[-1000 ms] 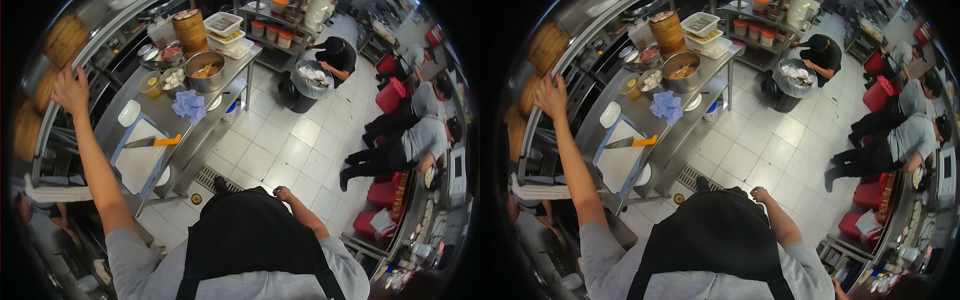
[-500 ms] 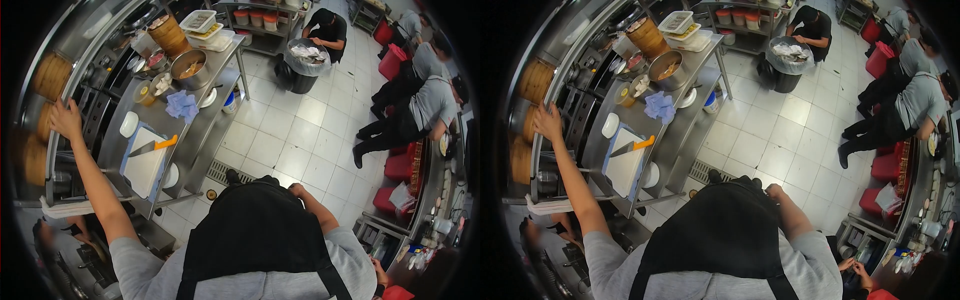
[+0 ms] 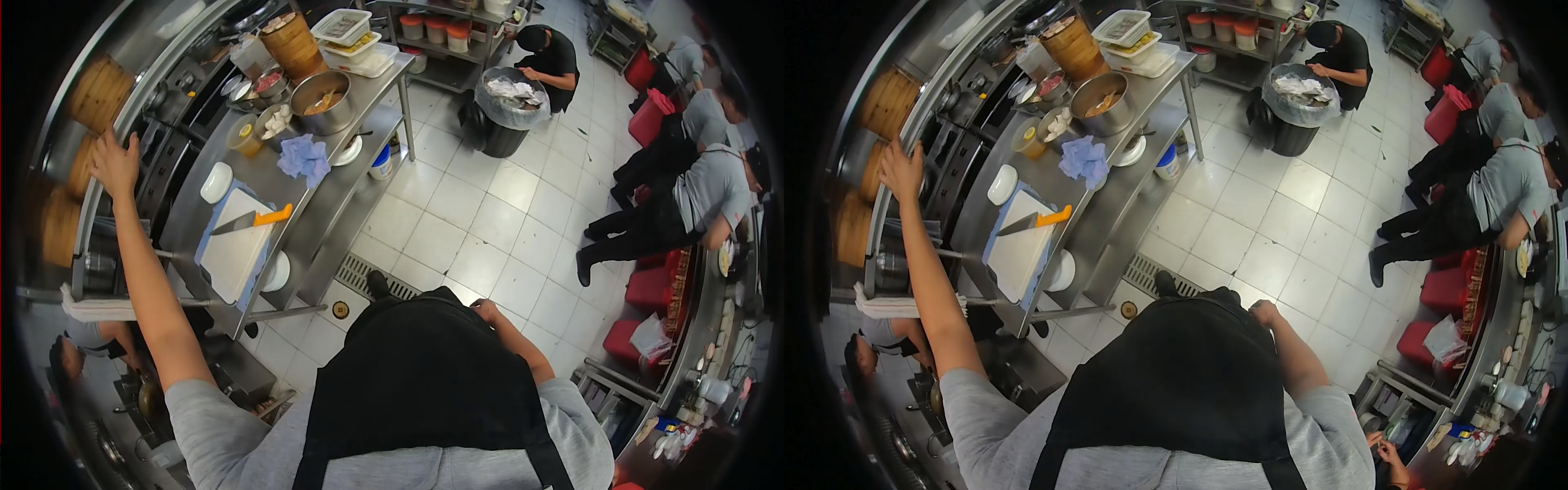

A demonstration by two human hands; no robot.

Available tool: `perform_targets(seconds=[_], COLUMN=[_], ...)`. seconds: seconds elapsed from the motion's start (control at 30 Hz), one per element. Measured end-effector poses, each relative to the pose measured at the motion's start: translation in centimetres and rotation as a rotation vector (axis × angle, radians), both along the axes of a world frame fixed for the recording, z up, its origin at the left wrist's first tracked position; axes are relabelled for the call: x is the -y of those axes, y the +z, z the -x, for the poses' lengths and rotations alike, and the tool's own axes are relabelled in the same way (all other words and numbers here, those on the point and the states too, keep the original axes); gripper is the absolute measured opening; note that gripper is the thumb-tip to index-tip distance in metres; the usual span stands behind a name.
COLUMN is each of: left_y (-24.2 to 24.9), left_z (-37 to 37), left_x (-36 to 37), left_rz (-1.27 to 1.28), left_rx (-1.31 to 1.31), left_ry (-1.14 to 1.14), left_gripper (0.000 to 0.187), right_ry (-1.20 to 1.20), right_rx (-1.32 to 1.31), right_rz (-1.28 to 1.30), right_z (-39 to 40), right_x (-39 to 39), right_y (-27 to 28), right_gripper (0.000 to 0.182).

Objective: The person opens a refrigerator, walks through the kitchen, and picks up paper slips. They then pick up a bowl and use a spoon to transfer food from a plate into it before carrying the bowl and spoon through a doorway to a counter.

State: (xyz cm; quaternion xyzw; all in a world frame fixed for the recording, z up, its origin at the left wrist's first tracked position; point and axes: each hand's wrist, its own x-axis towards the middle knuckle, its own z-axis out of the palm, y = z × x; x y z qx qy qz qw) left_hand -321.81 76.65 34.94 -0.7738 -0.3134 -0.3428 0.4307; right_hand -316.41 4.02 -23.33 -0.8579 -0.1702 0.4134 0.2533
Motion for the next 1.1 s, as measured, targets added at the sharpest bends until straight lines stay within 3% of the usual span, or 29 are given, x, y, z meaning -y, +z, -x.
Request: perform_targets(seconds=[0.27, 0.4, 0.57, 0.6, 0.67, 0.8, 0.9, 1.1], left_y=[0.1, 0.4, 0.5, 0.6, 0.7, 0.7, 1.0, 1.0], left_z=[0.0, -0.2, -0.3, -0.1, -0.2, 0.0, 0.2, 0.1], left_x=[-1.4, -1.3, -0.8, -0.7, -0.6, -0.8, 0.1, 1.4], left_rz=[0.068, 0.086, 0.115, 0.111, 0.152, 0.165, 0.143, 0.212], left_rx=[-0.055, -0.07, -0.084, -0.082, -0.102, -0.094, -0.085, -0.067], left_ry=[0.069, 0.123, 0.147, 0.154, 0.157, 0.116, 0.082, 0.023], left_gripper=[0.067, 0.071, 0.072, 0.072, 0.073, 0.073, 0.072, 0.074], right_ry=[-0.077, 0.026, 0.139, 0.146, -0.072, 0.07, -0.148, -0.199], right_rx=[-0.047, 0.007, -0.018, -0.017, -0.107, -0.009, -0.095, -0.053], right_rz=[0.027, -0.028, 0.033, 0.028, 0.048, 0.1, 0.074, 0.016], right_z=[-0.5, 0.4, 1.6, 1.8, 2.6, 2.4, 2.0, 1.3], right_x=[1.8, 3.1, 3.2, 3.0, 3.3, 3.5, 3.2, 2.7], right_y=[-1.0, -6.4, -0.6, -0.8, -1.1, -1.2, -1.1, -0.9], right_gripper=[0.04, 0.041, 0.044, 0.044, 0.046, 0.03, 0.028, 0.03])
